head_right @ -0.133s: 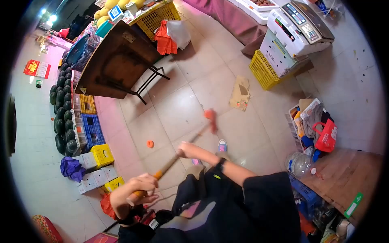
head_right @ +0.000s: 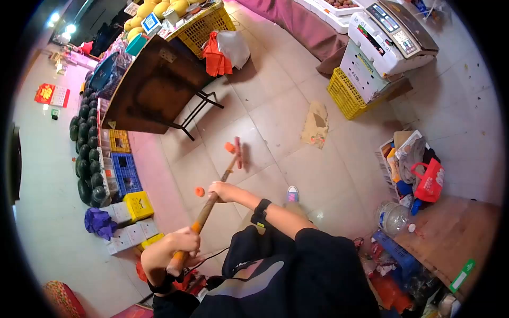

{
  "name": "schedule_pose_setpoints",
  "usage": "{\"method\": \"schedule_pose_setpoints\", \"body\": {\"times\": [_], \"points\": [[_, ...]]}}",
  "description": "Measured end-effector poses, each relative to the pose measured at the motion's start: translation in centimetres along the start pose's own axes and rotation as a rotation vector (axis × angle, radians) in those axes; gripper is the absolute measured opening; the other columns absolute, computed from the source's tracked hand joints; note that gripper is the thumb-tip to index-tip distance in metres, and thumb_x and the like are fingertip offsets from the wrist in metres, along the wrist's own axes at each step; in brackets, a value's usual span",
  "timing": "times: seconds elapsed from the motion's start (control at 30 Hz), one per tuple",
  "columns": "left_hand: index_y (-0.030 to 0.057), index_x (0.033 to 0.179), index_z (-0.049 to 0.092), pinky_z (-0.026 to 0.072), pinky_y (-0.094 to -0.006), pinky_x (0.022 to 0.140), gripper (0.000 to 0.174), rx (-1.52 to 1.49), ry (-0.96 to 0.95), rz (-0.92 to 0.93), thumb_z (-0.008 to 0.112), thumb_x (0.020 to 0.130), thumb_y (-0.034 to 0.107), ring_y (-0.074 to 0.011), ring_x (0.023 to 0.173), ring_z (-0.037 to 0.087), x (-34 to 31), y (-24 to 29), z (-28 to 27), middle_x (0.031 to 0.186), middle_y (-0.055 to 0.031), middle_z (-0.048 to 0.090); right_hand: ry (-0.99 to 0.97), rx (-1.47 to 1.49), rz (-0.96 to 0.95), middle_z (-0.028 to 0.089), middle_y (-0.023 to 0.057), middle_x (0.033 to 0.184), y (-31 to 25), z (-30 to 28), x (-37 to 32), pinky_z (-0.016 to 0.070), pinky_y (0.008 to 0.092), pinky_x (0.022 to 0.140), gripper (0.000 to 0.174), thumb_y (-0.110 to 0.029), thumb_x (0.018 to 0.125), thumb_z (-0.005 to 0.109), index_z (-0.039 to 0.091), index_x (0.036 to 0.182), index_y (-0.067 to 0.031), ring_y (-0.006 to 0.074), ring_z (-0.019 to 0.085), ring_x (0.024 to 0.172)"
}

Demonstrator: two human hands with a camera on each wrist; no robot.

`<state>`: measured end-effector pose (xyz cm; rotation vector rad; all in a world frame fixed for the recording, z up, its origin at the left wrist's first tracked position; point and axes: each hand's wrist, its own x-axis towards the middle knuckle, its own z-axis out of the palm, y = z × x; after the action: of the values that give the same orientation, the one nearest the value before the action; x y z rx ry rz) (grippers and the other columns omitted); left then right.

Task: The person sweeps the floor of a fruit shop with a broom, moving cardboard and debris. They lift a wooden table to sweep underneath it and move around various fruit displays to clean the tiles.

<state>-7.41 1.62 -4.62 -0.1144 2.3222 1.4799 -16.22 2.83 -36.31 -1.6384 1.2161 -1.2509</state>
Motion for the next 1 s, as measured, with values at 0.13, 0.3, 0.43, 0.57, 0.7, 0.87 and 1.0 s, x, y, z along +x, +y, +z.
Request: {"method": "schedule_pose_setpoints", "body": {"times": [0.13,0.3,0.43,0.57,0.7,0.87,1.0], "points": [[0.0078,0.058,0.045,0.038,-0.0311,0.051,0.022,-0.028,-0.011,0.291,0.063,0.065,-0.002,-0.021,0.057,0.049,-1.7,3.4,-2.9,0.059,-0.004,0.047,-0.044,-0.03,-0.033,0.053,0.0115,0.074,-6.1,-4.6,2.9,0.0439,0.0383,0.069,0.02,-0.023,0.072,0.059,0.052,0.069,-0.005,0.0287,0.052,0.078],[0.0055,0.046,0.037,0.0349,-0.0289,0.046,0.059,-0.192,0.586,0.206,0.027,0.085,0.049,-0.0196,0.044,0.045,-0.4,0.8,-3.4,0.042,-0.0034,0.039,-0.302,-0.334,0.407,0.059,0.0138,0.078,-5.7,-13.0,2.1,0.0464,0.0414,0.064,0.019,-0.021,0.066,0.063,0.058,0.076,-0.0058,0.0327,0.057,0.077],[0.0057,0.058,0.032,0.033,-0.0305,0.061,0.04,-0.314,0.015,0.193,0.042,0.081,0.037,-0.0214,0.061,0.039,8.0,-8.4,-4.5,0.06,-0.0039,0.036,-0.493,-0.603,0.551,0.059,0.0164,0.072,4.9,-18.3,-4.6,0.0463,0.0416,0.061,0.023,-0.023,0.058,0.066,0.06,0.073,-0.0061,0.0334,0.057,0.07],[0.0038,0.061,0.038,0.0368,-0.0321,0.064,0.02,-0.421,-0.044,0.467,0.056,0.062,-0.003,-0.0242,0.066,0.042,19.7,-15.5,0.3,0.064,-0.0071,0.042,-0.223,-0.64,0.691,0.057,0.016,0.066,9.7,-22.7,-13.8,0.0449,0.0423,0.057,0.022,-0.023,0.059,0.065,0.057,0.068,-0.0041,0.0345,0.054,0.063],[0.0033,0.062,0.037,0.0374,-0.0326,0.064,0.022,-0.539,0.077,0.507,0.057,0.065,-0.007,-0.025,0.065,0.041,22.8,-18.3,2.5,0.063,-0.0075,0.041,0.044,-0.681,0.749,0.057,0.0148,0.07,14.8,-21.9,-19.0,0.0439,0.0414,0.062,0.009,-0.013,0.063,0.06,0.057,0.067,-0.0055,0.0341,0.054,0.069],[0.0032,0.064,0.038,0.0385,-0.0346,0.069,0.023,-0.416,0.253,0.415,0.059,0.069,-0.004,-0.0258,0.069,0.044,17.0,-19.8,-2.9,0.066,-0.0082,0.042,-0.377,-0.382,0.609,0.059,0.0194,0.077,16.6,-20.6,-9.5,0.0442,0.0406,0.063,0.011,-0.01,0.068,0.057,0.06,0.076,-0.0038,0.034,0.057,0.073],[0.0032,0.062,0.038,0.0382,-0.0331,0.068,0.022,-0.392,0.303,0.123,0.057,0.067,-0.007,-0.0254,0.068,0.043,7.5,-17.6,-7.7,0.066,-0.0079,0.042,-0.467,-0.171,0.361,0.058,0.0173,0.076,13.6,-15.1,1.1,0.0439,0.0392,0.064,0.018,-0.004,0.064,0.056,0.059,0.081,-0.0038,0.0329,0.055,0.072]]}}
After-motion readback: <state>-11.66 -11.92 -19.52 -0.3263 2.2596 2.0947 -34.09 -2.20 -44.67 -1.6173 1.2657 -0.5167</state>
